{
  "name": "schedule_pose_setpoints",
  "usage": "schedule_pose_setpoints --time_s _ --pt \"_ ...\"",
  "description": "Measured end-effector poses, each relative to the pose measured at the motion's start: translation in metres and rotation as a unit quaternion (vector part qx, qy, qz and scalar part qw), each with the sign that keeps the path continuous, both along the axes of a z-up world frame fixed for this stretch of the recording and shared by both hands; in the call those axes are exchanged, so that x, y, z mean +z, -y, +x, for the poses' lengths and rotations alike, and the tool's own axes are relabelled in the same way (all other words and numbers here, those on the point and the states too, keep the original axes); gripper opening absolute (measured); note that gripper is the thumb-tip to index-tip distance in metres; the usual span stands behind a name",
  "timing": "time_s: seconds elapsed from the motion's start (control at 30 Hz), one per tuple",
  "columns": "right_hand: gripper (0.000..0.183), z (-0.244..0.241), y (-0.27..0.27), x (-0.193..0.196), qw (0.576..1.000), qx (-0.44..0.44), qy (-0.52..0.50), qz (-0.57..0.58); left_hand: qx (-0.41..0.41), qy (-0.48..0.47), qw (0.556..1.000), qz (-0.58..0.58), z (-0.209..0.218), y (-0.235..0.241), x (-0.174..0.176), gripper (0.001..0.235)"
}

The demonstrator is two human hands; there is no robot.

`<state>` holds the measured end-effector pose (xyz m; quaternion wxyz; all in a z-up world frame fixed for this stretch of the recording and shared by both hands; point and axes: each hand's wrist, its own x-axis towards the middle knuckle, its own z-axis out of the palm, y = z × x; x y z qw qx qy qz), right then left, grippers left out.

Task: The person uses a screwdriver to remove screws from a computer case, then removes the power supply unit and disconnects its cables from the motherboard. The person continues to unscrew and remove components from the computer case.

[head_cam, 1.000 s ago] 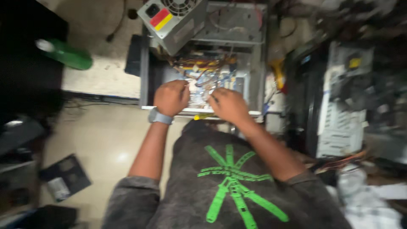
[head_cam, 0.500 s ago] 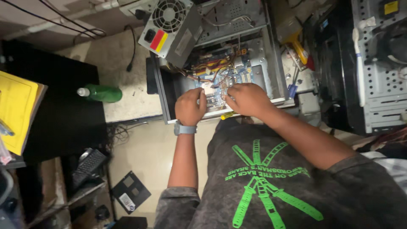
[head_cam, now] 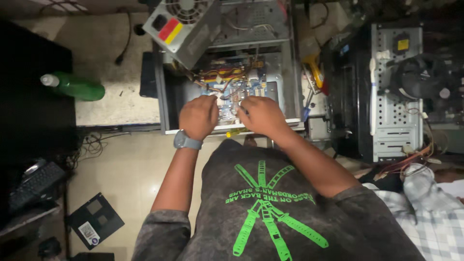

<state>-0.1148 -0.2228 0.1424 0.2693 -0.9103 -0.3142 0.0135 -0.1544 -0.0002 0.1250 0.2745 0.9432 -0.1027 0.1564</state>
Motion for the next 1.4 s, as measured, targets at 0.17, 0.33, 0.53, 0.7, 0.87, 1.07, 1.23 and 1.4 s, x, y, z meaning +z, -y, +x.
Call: schedule_pose_setpoints --time_s 0.17,0.33,0.53,0.7,0.87,1.07,1.23,1.4 --pt "0.024 0.0 -0.007 0.007 0.999 -0.004 0.032 0.012 0.016 -0.005 0.995 0.103 0.0 0.001 -0.002 0.031" --pt "0.022 -0.006 -0.015 0.01 0.999 -0.028 0.026 0.01 0.008 0.038 0.983 0.181 -0.005 0.003 -0.008 0.032" --pt "0.019 -0.007 -0.02 0.009 0.998 -0.03 0.058 0.007 0.01 0.07 0.97 0.232 -0.007 0.012 -0.014 0.035" --pt "0.015 -0.012 -0.022 0.004 0.996 -0.056 0.074 0.001 0.005 0.101 0.961 0.258 -0.008 0.016 -0.022 0.035" --pt "0.014 -0.012 -0.026 0.002 0.995 -0.066 0.079 -0.009 -0.014 0.085 0.962 0.26 -0.007 0.013 -0.023 0.032" --pt "0.014 -0.01 -0.026 0.003 0.994 -0.061 0.086 -0.006 -0.017 0.069 0.962 0.262 -0.005 0.013 -0.024 0.026" --pt "0.015 -0.011 -0.029 0.008 0.989 -0.078 0.125 -0.017 -0.001 0.047 0.987 0.152 -0.009 0.005 -0.018 0.027" --pt "0.014 -0.019 -0.029 0.012 0.979 -0.121 0.165 -0.024 0.001 0.001 0.999 -0.046 -0.01 -0.008 -0.015 0.03"
